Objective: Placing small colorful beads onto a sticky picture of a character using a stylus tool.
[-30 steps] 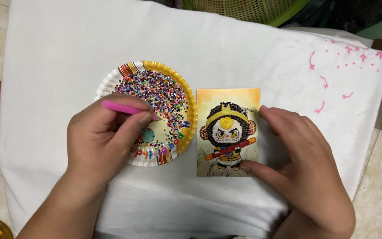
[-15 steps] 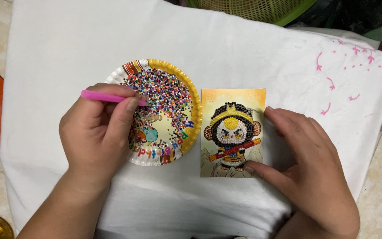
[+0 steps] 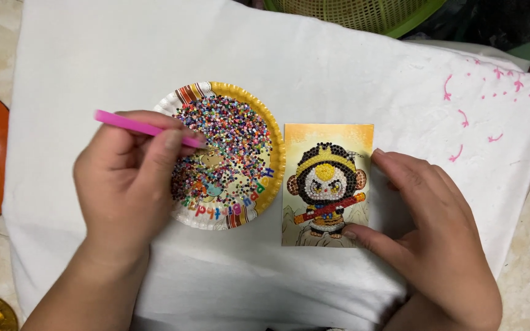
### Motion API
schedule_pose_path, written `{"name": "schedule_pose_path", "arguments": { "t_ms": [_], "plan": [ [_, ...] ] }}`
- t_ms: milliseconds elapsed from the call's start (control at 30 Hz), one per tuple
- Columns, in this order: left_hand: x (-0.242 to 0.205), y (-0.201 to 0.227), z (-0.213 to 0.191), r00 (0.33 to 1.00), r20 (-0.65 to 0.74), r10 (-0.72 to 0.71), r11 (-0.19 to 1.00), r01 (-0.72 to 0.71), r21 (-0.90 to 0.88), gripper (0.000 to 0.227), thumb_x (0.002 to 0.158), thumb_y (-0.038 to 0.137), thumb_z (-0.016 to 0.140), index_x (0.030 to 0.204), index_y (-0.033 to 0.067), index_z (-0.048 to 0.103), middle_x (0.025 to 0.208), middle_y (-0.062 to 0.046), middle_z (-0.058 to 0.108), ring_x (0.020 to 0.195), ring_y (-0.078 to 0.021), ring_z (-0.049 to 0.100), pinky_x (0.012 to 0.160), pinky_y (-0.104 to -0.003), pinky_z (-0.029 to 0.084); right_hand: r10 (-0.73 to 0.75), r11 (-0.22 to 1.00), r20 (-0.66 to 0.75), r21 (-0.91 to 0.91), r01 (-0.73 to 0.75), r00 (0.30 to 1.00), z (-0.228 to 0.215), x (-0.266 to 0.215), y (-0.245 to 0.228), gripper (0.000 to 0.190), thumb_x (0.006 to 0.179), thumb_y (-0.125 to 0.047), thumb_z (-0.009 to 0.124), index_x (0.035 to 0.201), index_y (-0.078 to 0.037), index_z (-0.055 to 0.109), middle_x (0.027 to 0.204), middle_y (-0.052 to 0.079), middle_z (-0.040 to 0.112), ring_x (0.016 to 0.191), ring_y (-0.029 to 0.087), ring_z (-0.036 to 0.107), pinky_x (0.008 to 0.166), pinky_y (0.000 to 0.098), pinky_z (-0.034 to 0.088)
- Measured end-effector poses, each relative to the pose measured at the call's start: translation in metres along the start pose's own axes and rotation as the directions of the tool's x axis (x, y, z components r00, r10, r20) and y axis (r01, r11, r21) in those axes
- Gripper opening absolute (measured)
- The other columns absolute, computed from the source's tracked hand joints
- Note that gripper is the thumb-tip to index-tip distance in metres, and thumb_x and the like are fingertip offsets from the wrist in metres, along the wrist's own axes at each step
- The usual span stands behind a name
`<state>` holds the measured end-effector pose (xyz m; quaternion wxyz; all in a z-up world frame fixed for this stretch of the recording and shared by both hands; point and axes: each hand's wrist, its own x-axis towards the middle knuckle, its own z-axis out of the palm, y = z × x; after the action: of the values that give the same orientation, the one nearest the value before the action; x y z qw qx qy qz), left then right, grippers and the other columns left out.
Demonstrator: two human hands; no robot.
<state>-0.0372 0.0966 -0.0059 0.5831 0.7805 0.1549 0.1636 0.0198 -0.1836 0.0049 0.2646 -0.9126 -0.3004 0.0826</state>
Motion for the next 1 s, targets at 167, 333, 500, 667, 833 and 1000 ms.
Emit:
{"name": "schedule_pose_path", "arguments": {
  "t_ms": [167, 333, 500, 667, 833, 1000],
  "plan": [
    [-0.001, -0.001, 0.0, 0.996, 0.03, 0.083, 0.983, -0.087, 0.163, 0.005, 0.093, 0.0, 0.058, 0.094, -0.0019, 0.061, 0.086, -0.01, 0.067, 0.079, -0.0149, 0.063, 0.073, -0.024, 0.05, 0.008, 1.0, 0.009, -0.01, -0.008, 1.0, 0.001, 0.0, 0.0, 0.082, 0.061, -0.032, 0.08, 0.131, -0.002, 0.047, 0.126, 0.013, 0.056, 0.112, 0.027, 0.054, 0.094, 0.0383, 0.041],
    [-0.001, -0.001, 0.0, 0.997, 0.025, 0.068, 0.986, -0.071, 0.152, 0.005, 0.093, 0.002, 0.057, 0.092, -0.0009, 0.061, 0.082, -0.008, 0.067, 0.075, -0.0123, 0.063, 0.069, -0.022, 0.05, 0.017, 1.0, 0.017, -0.011, -0.017, 1.0, 0.0, 0.0, 0.0, 0.081, 0.062, -0.031, 0.079, 0.13, -0.002, 0.048, 0.124, 0.012, 0.057, 0.112, 0.026, 0.054, 0.094, 0.0371, 0.041],
    [-0.002, -0.002, -0.001, 0.997, 0.038, 0.069, 0.987, -0.074, 0.143, 0.007, 0.095, 0.004, 0.056, 0.09, 0.0002, 0.059, 0.079, -0.007, 0.066, 0.069, -0.0105, 0.06, 0.064, -0.021, 0.048, 0.012, 1.0, 0.007, -0.015, -0.012, 1.0, 0.001, 0.0, -0.001, 0.083, 0.06, -0.033, 0.08, 0.13, -0.001, 0.048, 0.124, 0.014, 0.057, 0.112, 0.027, 0.054, 0.095, 0.0379, 0.041],
    [-0.001, -0.001, 0.0, 0.995, 0.057, 0.08, 0.989, -0.086, 0.122, 0.003, 0.092, 0.001, 0.058, 0.091, -0.0012, 0.06, 0.082, -0.009, 0.068, 0.075, -0.0134, 0.066, 0.069, -0.022, 0.052, 0.001, 1.0, 0.003, -0.022, -0.001, 1.0, 0.001, 0.0, 0.0, 0.083, 0.061, -0.033, 0.08, 0.13, -0.001, 0.048, 0.125, 0.014, 0.057, 0.112, 0.027, 0.055, 0.094, 0.0379, 0.042],
    [-0.002, -0.007, 0.0, 0.984, 0.083, 0.157, 0.968, -0.17, 0.185, 0.004, 0.092, 0.003, 0.061, 0.095, 0.0004, 0.061, 0.086, -0.008, 0.069, 0.081, -0.0137, 0.067, 0.073, -0.023, 0.052, 0.01, 1.0, 0.011, -0.021, -0.009, 1.0, 0.001, 0.0, 0.0, 0.082, 0.061, -0.033, 0.079, 0.13, -0.001, 0.048, 0.125, 0.014, 0.056, 0.112, 0.027, 0.054, 0.095, 0.0382, 0.041],
    [-0.003, -0.006, 0.002, 0.987, 0.083, 0.137, 0.96, -0.153, 0.235, 0.007, 0.087, 0.006, 0.07, 0.093, 0.0054, 0.066, 0.088, -0.003, 0.069, 0.075, -0.0087, 0.062, 0.069, -0.019, 0.049, -0.002, 1.0, 0.008, -0.02, 0.002, 1.0, 0.001, 0.0, 0.001, 0.082, 0.061, -0.033, 0.08, 0.13, -0.001, 0.048, 0.125, 0.014, 0.056, 0.113, 0.028, 0.054, 0.095, 0.0385, 0.041]
  ]
}}
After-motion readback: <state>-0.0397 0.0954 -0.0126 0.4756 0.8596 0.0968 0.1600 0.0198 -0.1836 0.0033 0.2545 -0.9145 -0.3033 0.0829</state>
